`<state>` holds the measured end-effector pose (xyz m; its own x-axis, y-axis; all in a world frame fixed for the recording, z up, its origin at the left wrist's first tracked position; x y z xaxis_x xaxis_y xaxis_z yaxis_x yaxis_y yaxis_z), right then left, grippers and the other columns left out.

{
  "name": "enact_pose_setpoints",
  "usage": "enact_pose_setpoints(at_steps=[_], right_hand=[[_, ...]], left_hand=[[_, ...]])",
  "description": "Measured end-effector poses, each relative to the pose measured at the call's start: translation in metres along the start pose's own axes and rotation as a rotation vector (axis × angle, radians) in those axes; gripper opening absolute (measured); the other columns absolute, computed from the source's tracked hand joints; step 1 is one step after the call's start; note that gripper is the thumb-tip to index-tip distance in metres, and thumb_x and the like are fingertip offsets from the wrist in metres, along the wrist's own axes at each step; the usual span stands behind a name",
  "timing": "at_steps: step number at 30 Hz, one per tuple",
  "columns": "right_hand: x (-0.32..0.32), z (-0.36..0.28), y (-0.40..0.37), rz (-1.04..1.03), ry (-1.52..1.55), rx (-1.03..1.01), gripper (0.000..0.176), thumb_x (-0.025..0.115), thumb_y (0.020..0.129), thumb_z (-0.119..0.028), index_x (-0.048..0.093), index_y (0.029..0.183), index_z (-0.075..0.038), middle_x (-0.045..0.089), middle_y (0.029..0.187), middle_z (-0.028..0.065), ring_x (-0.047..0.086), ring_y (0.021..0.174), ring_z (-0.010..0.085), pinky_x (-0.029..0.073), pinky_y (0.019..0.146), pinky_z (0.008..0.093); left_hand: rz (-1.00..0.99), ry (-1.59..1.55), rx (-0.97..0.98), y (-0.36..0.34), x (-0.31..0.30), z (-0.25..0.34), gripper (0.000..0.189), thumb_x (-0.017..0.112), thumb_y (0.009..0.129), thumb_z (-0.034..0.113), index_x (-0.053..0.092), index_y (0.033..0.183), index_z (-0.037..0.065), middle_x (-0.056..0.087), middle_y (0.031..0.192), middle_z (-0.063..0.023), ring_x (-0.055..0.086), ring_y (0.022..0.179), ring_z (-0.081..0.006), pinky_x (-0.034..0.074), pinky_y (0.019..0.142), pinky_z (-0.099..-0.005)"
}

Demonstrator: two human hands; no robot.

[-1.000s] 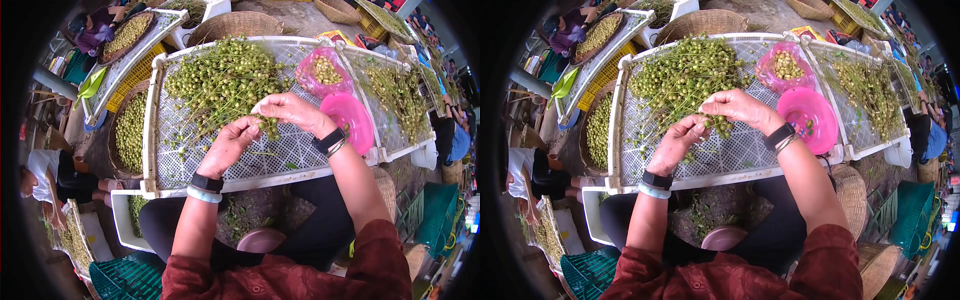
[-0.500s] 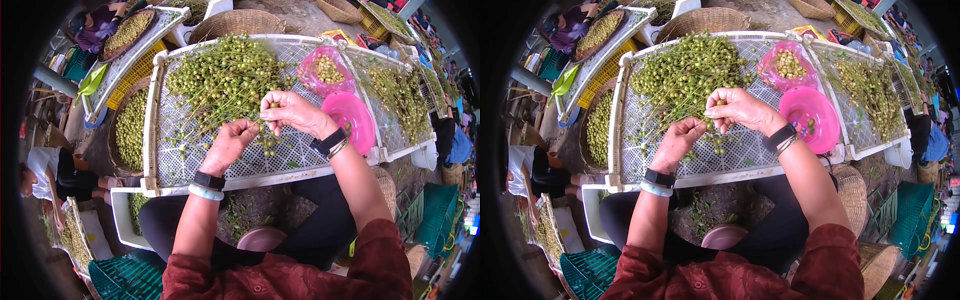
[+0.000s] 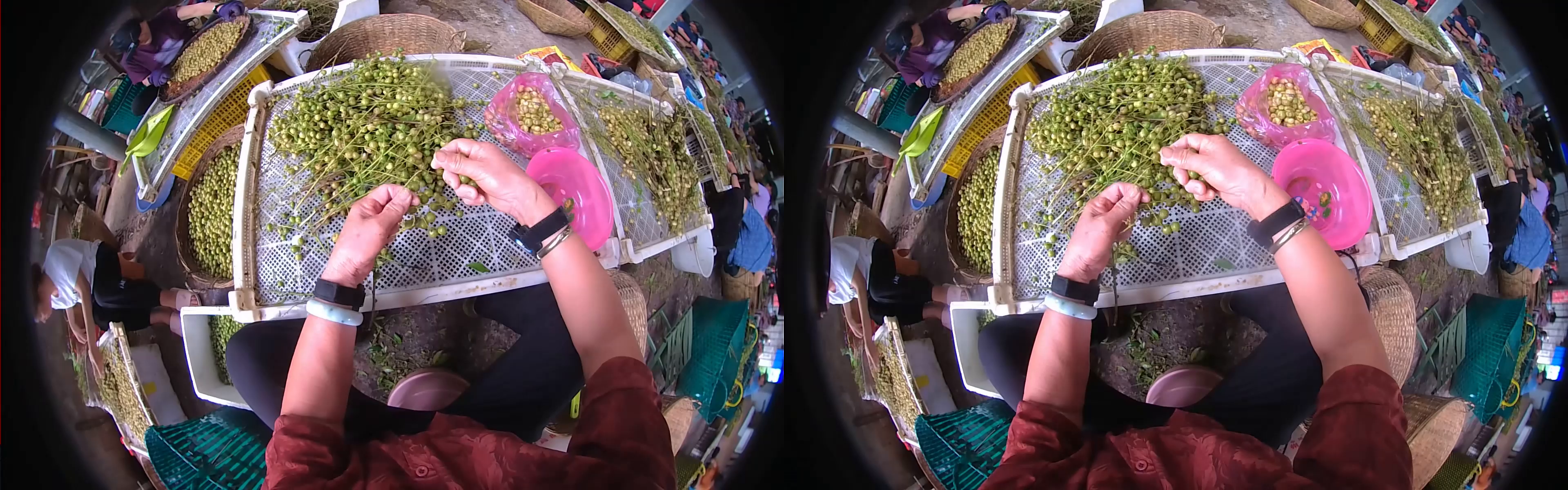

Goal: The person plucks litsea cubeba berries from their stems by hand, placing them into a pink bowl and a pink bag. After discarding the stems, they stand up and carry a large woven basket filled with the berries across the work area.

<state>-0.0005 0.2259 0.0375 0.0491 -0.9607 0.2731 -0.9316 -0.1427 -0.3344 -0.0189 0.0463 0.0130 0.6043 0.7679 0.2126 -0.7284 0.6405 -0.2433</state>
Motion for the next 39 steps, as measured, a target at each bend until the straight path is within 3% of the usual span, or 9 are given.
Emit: enact_pose_setpoints(at_steps=[7,11,12,19,23,26,31,35,39], right_hand=[[0.002,-0.002,0.0,-0.022,0.159,-0.016,0.04,0.049,0.096,-0.037,0.059,0.103,0.001,0.05,0.076,0.0015,0.045,0.062,0.0074,0.038,0.048,0.0217],[0.012,-0.002,-0.001,-0.085,0.18,0.003,0.033,0.05,0.095,-0.026,0.06,0.105,0.003,0.053,0.082,0.0048,0.054,0.071,0.0121,0.047,0.055,0.0266],[0.01,0.002,0.002,-0.154,0.146,-0.003,0.037,0.043,0.098,-0.023,0.053,0.119,0.006,0.057,0.09,0.0066,0.057,0.079,0.015,0.05,0.062,0.0289],[0.026,0.014,0.004,-0.226,0.088,-0.071,0.028,0.049,0.095,-0.02,0.06,0.104,0.004,0.058,0.096,0.0097,0.06,0.08,0.0166,0.053,0.062,0.031],[0.03,0.021,0.003,-0.117,-0.059,-0.066,0.022,0.055,0.092,-0.014,0.059,0.102,0.005,0.06,0.081,0.0071,0.06,0.067,0.0137,0.051,0.057,0.0248],[0.022,0.02,0.002,-0.062,-0.093,-0.073,0.018,0.057,0.089,-0.011,0.06,0.1,0.004,0.059,0.071,0.0048,0.057,0.056,0.0113,0.047,0.049,0.0225],[-0.021,-0.014,-0.027,0.105,-0.377,-0.126,0.018,0.056,0.091,-0.011,0.06,0.106,-0.002,0.054,0.07,0.0017,0.051,0.057,0.0069,0.042,0.048,0.0208],[-0.094,-0.032,-0.078,0.505,-0.967,-0.082,0.025,0.058,0.09,-0.014,0.06,0.114,-0.006,0.061,0.089,0.0069,0.057,0.069,0.0111,0.047,0.058,0.0243],[-0.1,-0.027,-0.086,0.559,-1.045,-0.294,0.03,0.057,0.091,-0.017,0.058,0.118,-0.004,0.064,0.104,0.0068,0.06,0.091,0.014,0.047,0.08,0.0257]], left_hand=[[0.062,0.0,0.055,0.002,-0.003,0.006,0.02,0.056,0.094,0.024,0.061,0.1,0.006,0.047,0.071,0.0088,0.038,0.061,-0.0025,0.031,0.057,-0.0183],[0.234,0.036,0.172,0.002,0.001,0.011,0.023,0.064,0.089,0.015,0.06,0.108,0.004,0.056,0.082,0.0081,0.045,0.069,-0.0011,0.036,0.063,-0.017],[0.25,0.029,0.245,0.007,-0.001,0.007,0.027,0.069,0.084,0.01,0.06,0.109,0.004,0.048,0.07,0.009,0.039,0.061,-0.0011,0.034,0.054,-0.0168],[0.434,0.443,0.532,0.004,0.005,0.012,0.018,0.072,0.079,0.012,0.066,0.095,0.004,0.061,0.074,-0.0035,0.056,0.061,-0.0114,0.044,0.056,-0.0253],[0.475,0.665,0.629,-0.002,0.009,0.022,0.011,0.068,0.081,0.011,0.064,0.087,0.003,0.06,0.074,-0.0081,0.06,0.064,-0.0208,0.047,0.059,-0.0308],[0.415,0.633,0.61,0.003,0.016,0.018,0.009,0.063,0.086,0.011,0.061,0.087,0.002,0.057,0.07,-0.0037,0.054,0.061,-0.0151,0.043,0.057,-0.0276],[0.164,-0.153,0.139,0.013,0.02,0.002,0.01,0.057,0.092,0.015,0.057,0.089,0.006,0.054,0.073,0.0038,0.045,0.062,-0.0047,0.036,0.055,-0.019],[0.096,-0.37,0.071,0.011,0.024,0.006,0.011,0.056,0.093,0.017,0.057,0.09,0.007,0.057,0.077,0.0015,0.047,0.062,-0.0056,0.037,0.054,-0.0181],[-0.012,-0.534,0.085,0.012,0.025,0.012,0.012,0.056,0.091,0.019,0.056,0.089,0.007,0.057,0.078,-0.0003,0.045,0.06,-0.0063,0.033,0.05,-0.0196]])
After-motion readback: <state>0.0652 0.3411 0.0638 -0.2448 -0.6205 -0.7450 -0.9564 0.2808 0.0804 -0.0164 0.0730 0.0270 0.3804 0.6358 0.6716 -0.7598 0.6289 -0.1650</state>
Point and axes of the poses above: each hand's wrist, its own y-axis towards the middle knuckle, its own x-axis out of the palm, z = x × y, the point moved 5 cm from there along y, towards the middle knuckle
